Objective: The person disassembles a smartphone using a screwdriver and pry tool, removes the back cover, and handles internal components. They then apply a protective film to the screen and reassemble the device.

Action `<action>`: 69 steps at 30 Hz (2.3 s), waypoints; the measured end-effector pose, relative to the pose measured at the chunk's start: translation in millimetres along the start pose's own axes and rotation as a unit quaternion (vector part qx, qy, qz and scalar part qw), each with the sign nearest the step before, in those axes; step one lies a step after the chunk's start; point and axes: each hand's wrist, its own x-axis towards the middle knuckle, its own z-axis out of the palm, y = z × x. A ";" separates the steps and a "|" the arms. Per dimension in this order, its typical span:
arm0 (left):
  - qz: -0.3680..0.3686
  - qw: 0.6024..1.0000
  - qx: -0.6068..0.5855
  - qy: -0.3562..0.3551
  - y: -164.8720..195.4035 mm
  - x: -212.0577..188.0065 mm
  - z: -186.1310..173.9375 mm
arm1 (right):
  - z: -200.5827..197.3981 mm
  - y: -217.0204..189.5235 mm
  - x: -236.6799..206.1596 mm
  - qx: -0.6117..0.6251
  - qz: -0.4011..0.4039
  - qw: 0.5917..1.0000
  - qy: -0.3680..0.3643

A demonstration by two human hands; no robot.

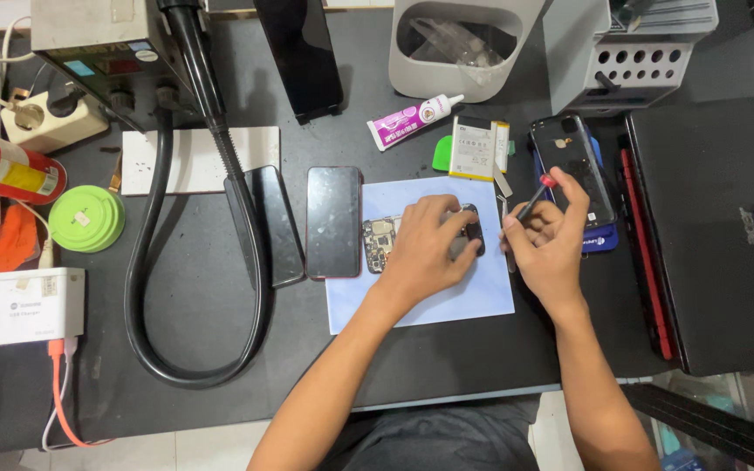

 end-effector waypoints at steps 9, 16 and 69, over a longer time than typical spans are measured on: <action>-0.044 0.985 0.141 -0.085 -0.7 -5.0 -21.8 | -2.4 4.5 1.3 -0.090 0.015 0.994 -0.052; -0.056 0.986 0.132 -0.087 -2.6 -4.8 -22.1 | -1.6 -5.7 16.7 -0.017 0.054 0.998 -0.019; -0.027 0.987 0.141 -0.068 -6.8 -3.0 -22.9 | 23.3 -3.9 7.6 -0.001 -0.176 0.984 0.025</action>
